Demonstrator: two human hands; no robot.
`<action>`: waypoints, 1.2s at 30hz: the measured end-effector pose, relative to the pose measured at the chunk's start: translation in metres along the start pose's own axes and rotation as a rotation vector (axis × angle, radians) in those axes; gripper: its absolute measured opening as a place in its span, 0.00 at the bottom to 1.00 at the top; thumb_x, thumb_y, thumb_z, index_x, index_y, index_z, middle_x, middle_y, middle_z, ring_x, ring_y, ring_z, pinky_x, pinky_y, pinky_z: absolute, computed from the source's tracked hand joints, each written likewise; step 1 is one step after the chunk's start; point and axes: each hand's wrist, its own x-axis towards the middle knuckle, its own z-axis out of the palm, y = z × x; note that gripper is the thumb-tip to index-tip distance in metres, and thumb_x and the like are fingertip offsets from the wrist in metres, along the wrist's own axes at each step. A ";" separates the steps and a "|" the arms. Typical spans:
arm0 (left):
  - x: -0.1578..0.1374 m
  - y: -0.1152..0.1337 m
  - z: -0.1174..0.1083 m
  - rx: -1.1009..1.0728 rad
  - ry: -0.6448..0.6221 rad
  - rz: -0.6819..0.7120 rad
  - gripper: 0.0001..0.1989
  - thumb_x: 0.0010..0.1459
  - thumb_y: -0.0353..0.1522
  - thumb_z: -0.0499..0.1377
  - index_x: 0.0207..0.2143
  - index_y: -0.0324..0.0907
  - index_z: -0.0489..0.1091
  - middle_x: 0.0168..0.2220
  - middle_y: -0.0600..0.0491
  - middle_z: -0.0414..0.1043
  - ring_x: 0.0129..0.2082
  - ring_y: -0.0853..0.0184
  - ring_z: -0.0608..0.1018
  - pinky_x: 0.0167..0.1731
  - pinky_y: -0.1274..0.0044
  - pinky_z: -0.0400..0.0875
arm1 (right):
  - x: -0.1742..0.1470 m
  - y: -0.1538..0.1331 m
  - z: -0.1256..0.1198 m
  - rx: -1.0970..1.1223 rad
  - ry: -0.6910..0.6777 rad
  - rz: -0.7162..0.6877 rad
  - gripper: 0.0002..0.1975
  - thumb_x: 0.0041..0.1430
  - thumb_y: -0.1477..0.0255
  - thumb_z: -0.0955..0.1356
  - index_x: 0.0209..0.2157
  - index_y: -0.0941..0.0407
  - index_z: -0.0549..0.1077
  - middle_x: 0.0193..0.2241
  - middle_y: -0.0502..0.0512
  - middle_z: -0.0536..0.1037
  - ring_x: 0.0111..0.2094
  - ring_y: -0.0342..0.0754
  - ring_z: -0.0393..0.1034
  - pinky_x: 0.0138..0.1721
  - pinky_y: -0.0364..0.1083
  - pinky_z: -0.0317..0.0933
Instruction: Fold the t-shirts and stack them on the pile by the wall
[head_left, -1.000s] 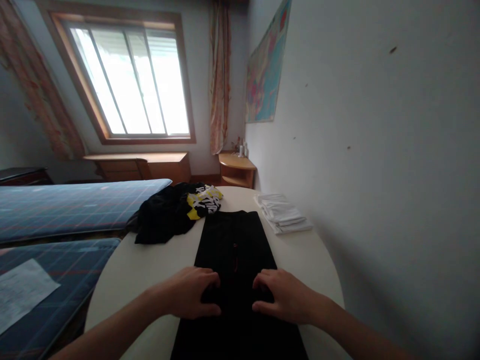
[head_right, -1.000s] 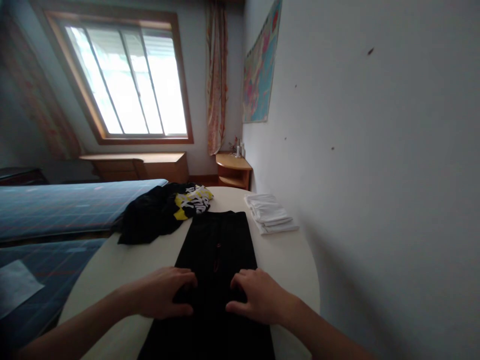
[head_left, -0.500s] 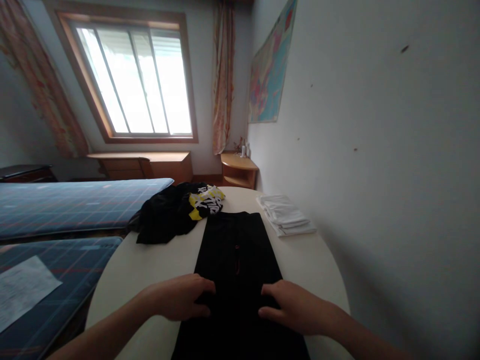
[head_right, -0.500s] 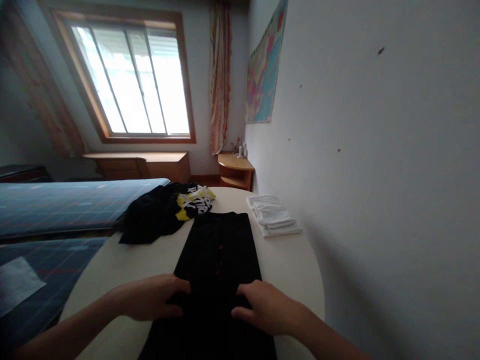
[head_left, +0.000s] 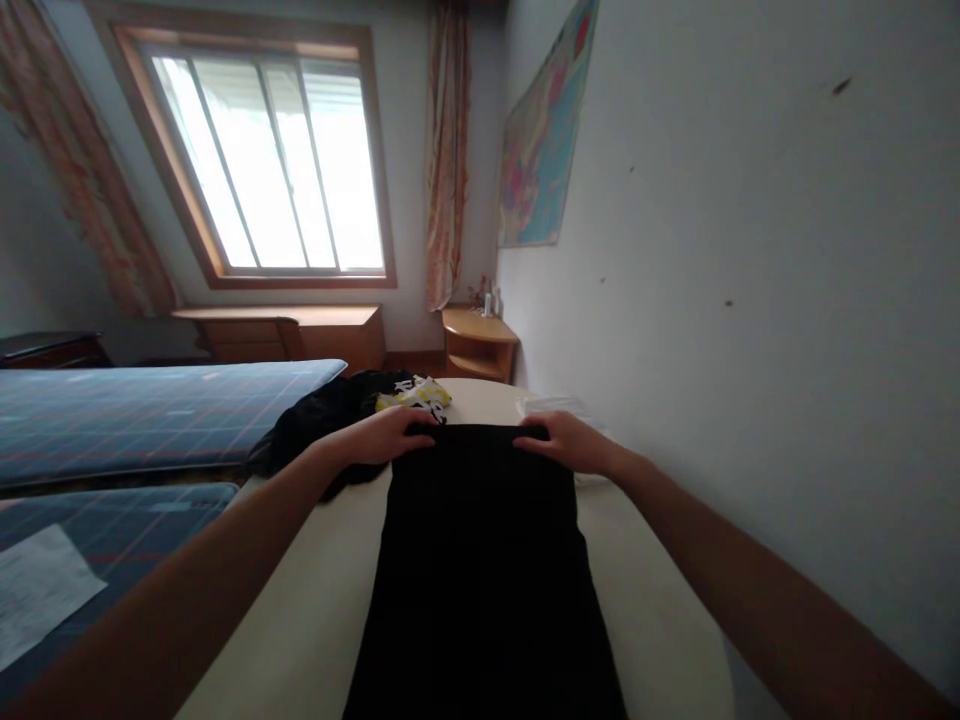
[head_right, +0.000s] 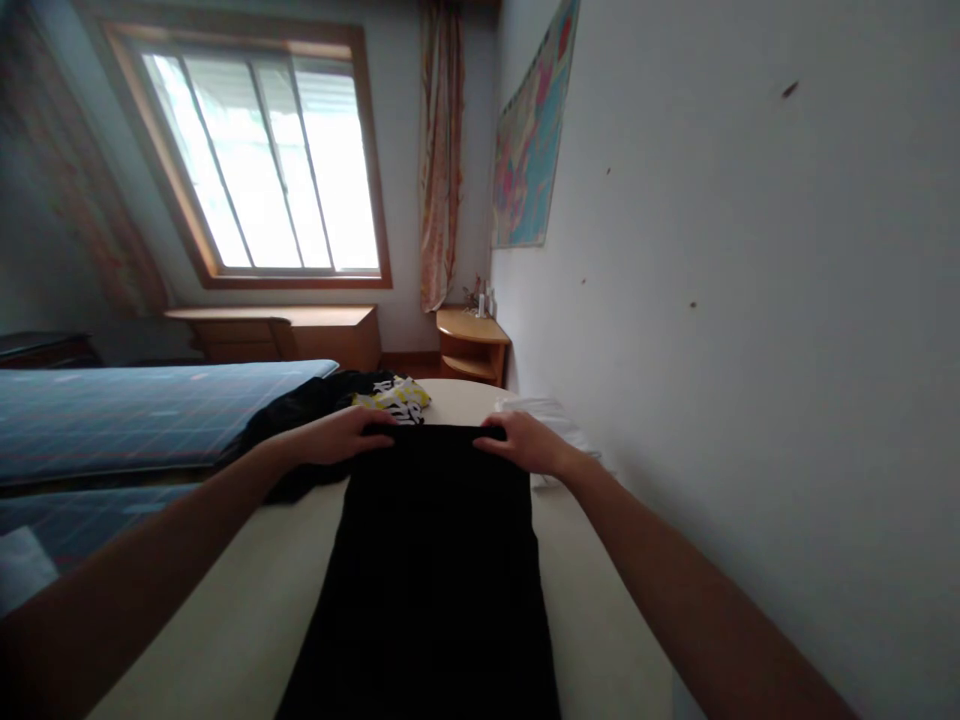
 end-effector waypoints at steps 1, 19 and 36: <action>0.008 -0.010 0.006 0.017 0.015 -0.009 0.18 0.61 0.40 0.56 0.49 0.39 0.73 0.47 0.47 0.78 0.47 0.57 0.77 0.53 0.69 0.67 | 0.009 0.008 0.005 -0.011 0.009 0.009 0.16 0.61 0.63 0.68 0.44 0.59 0.78 0.41 0.59 0.81 0.42 0.53 0.74 0.45 0.47 0.63; 0.065 -0.097 0.088 0.096 0.240 -0.325 0.17 0.58 0.28 0.57 0.50 0.42 0.73 0.48 0.47 0.78 0.50 0.56 0.78 0.53 0.69 0.69 | 0.068 0.103 0.078 0.061 0.160 0.152 0.11 0.56 0.74 0.72 0.42 0.56 0.76 0.39 0.57 0.82 0.42 0.50 0.76 0.47 0.48 0.65; 0.055 -0.057 0.121 0.221 0.320 -0.543 0.28 0.60 0.32 0.58 0.62 0.38 0.61 0.66 0.35 0.54 0.61 0.47 0.68 0.58 0.62 0.64 | 0.071 0.064 0.126 -0.175 0.240 0.225 0.17 0.62 0.79 0.65 0.51 0.57 0.74 0.57 0.65 0.71 0.59 0.57 0.62 0.60 0.57 0.54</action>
